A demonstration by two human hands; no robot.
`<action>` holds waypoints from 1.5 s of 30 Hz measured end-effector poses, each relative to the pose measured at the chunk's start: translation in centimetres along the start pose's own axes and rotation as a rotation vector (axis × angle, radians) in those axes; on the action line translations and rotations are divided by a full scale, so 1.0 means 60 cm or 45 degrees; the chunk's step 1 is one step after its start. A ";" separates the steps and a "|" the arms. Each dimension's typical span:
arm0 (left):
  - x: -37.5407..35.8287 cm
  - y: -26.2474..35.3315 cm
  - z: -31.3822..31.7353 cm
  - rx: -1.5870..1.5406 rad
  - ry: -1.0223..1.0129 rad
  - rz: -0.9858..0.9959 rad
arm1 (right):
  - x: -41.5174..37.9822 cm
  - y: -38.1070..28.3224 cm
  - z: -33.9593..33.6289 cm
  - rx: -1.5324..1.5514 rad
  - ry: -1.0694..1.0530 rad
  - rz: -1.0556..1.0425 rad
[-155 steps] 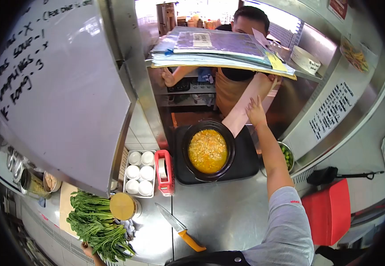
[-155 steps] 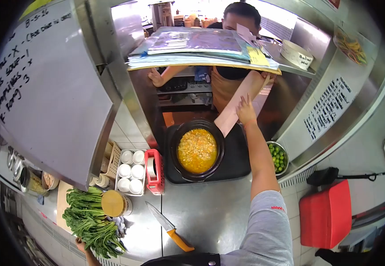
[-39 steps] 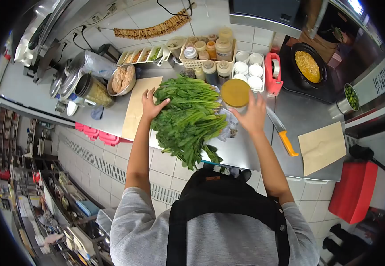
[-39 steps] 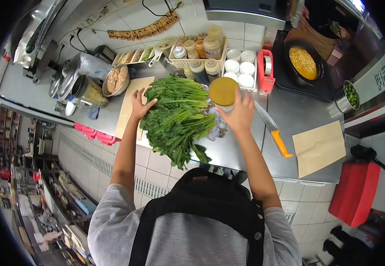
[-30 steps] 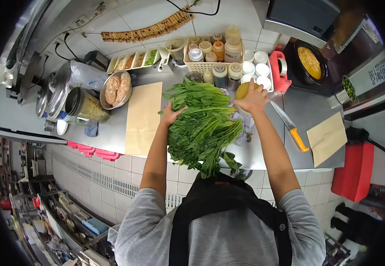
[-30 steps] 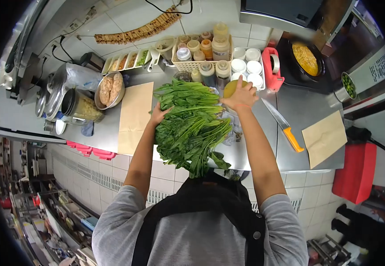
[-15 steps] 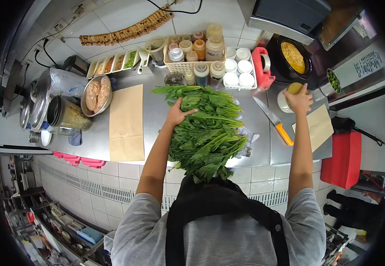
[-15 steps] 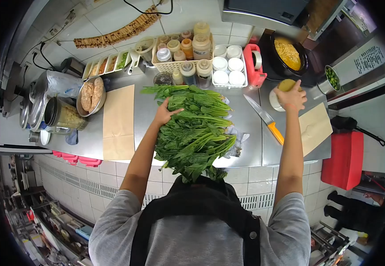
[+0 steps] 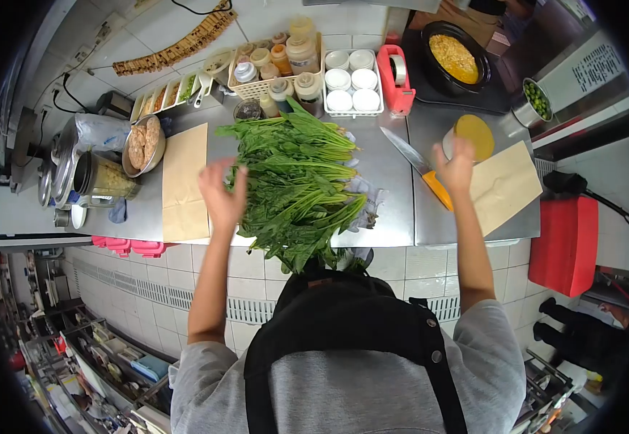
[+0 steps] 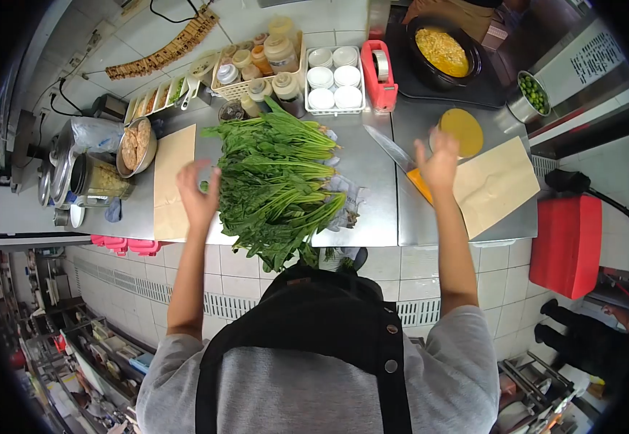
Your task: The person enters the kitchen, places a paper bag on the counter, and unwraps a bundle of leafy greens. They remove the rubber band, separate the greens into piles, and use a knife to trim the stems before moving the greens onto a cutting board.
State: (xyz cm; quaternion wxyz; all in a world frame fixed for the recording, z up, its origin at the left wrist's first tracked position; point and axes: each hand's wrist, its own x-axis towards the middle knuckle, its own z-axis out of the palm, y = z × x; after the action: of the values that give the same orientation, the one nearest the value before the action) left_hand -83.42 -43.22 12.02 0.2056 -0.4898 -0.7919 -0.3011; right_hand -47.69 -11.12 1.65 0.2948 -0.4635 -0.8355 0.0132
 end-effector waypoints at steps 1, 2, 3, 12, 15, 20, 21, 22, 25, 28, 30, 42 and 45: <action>-0.022 0.052 -0.010 -0.136 -0.115 0.078 | -0.037 -0.005 0.003 0.102 -0.191 -0.015; -0.047 0.103 -0.014 -0.269 -0.229 0.156 | -0.062 -0.032 -0.014 -0.066 -0.326 0.102; -0.076 0.150 -0.016 -0.256 -0.340 0.244 | -0.079 -0.053 -0.030 -0.235 -0.463 0.217; -0.170 0.182 0.135 0.125 -0.696 0.476 | -0.157 -0.011 0.002 0.062 -0.579 0.341; -0.159 0.175 0.146 0.014 -0.639 0.476 | -0.209 -0.061 -0.046 0.395 -0.477 0.497; -0.121 0.172 0.106 -0.337 -0.664 0.266 | -0.323 -0.169 -0.105 0.705 -0.429 0.794; -0.112 0.166 0.098 -0.442 -0.749 0.181 | -0.335 -0.196 -0.112 0.742 -0.460 0.854; -0.100 0.160 0.091 -0.542 -0.842 0.092 | -0.342 -0.217 -0.113 0.789 -0.512 0.900; -0.047 0.138 0.056 -1.077 -1.052 -0.340 | -0.345 -0.276 -0.098 0.854 -0.452 0.934; 0.001 0.092 0.049 -1.832 -0.964 -0.554 | -0.340 -0.326 -0.070 0.963 -0.354 0.912; 0.039 0.064 0.017 -1.946 -1.012 -0.778 | -0.331 -0.359 -0.052 1.074 -0.379 0.941; 0.120 -0.010 0.012 -2.097 -0.983 -0.792 | -0.296 -0.411 -0.093 1.103 -0.342 0.767; 0.136 0.002 0.004 -1.460 -0.744 -0.315 | -0.306 -0.368 -0.095 1.071 -0.293 0.750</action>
State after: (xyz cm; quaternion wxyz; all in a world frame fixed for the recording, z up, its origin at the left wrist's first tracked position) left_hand -86.87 -37.72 16.94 -0.3479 -0.4887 -0.5795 -0.5517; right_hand -54.45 -39.49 4.05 0.3456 -0.5160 -0.6193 0.4805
